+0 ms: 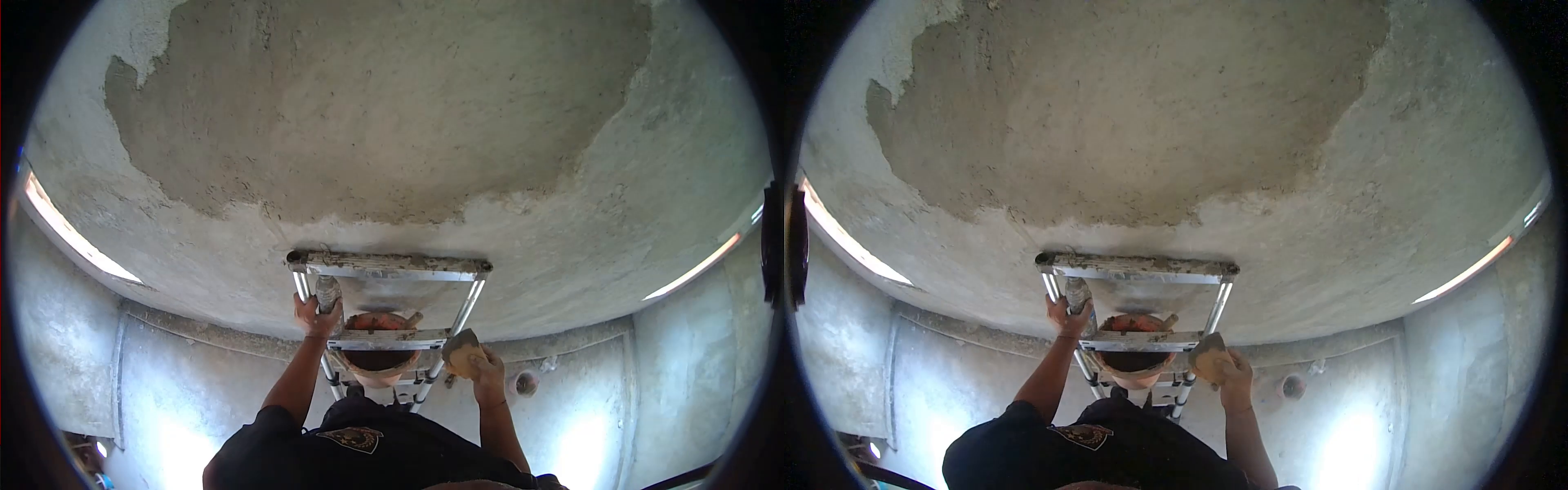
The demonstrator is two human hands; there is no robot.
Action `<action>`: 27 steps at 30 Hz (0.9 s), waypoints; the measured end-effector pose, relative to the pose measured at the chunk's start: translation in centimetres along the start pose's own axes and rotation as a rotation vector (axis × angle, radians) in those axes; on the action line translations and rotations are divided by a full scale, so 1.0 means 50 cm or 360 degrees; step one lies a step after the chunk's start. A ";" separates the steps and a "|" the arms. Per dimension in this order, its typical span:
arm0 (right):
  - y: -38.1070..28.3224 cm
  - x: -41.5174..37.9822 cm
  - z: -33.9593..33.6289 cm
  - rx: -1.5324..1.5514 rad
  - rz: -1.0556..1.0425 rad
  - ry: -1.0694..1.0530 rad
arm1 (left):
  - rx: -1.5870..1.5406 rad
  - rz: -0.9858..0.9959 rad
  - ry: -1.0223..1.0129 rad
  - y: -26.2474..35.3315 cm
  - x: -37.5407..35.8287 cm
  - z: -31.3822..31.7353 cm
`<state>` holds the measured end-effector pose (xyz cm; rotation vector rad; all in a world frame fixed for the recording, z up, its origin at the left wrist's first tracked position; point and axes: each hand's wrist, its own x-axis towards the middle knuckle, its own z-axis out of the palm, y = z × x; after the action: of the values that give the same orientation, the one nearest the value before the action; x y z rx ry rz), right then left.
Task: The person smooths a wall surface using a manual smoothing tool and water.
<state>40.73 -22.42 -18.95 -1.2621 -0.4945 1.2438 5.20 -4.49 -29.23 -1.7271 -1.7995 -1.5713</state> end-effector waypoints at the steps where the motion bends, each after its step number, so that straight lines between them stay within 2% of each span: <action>1: -0.002 -0.002 -0.007 -0.0010 -0.0026 0.0155 | 0.0033 -0.0029 -0.0046 -0.002 -0.003 0.000; 4: -0.006 -0.004 -0.021 0.0178 -0.0123 0.0144 | -0.0053 -0.0212 -0.0157 0.027 0.011 -0.021; 5: -0.009 -0.004 -0.021 0.0178 -0.0119 0.0132 | -0.0017 -0.0163 -0.0180 0.028 0.015 -0.025; 7: -0.016 -0.012 -0.021 0.0705 0.0059 -0.0026 | -0.0011 -0.0174 -0.0189 0.031 0.014 -0.035; 8: -0.010 -0.001 -0.021 0.0695 0.0053 -0.0043 | -0.0024 -0.0186 -0.0186 0.034 0.020 -0.030; 10: 0.012 0.005 -0.031 0.1066 0.0153 -0.0087 | -0.0071 -0.0200 -0.0155 0.041 0.021 -0.034; 11: 0.005 -0.006 -0.012 0.1046 0.0169 -0.0096 | -0.0064 -0.0206 -0.0185 0.042 0.021 -0.038; 13: -0.019 -0.022 0.046 0.0851 0.0000 0.0070 | -0.0036 -0.0218 -0.0259 0.038 0.026 -0.040; 17: -0.045 -0.001 0.071 0.0869 -0.0101 0.0117 | -0.0086 -0.0209 -0.0280 0.031 0.024 -0.037; 19: -0.092 0.001 0.101 0.0828 -0.0293 -0.0251 | -0.0139 -0.0189 -0.0233 0.025 0.020 -0.033; 21: -0.180 -0.024 0.214 0.0815 -0.0385 0.0043 | -0.0145 -0.0211 -0.0279 0.026 0.023 -0.037; 23: -0.241 -0.008 0.231 0.0771 -0.0533 -0.0587 | -0.0156 -0.0228 -0.0328 0.026 0.027 -0.040; 25: -0.317 -0.012 0.300 0.0725 -0.0758 -0.0697 | -0.0158 -0.0212 -0.0323 0.025 0.026 -0.040; 27: -0.384 -0.052 0.428 0.0622 -0.1242 -0.0123 | -0.0202 -0.0200 -0.0310 0.022 0.024 -0.041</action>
<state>29.81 -12.12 5.73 -0.5878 -0.6762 0.6725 4.70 -5.57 -26.93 -1.9182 -1.9728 -1.6495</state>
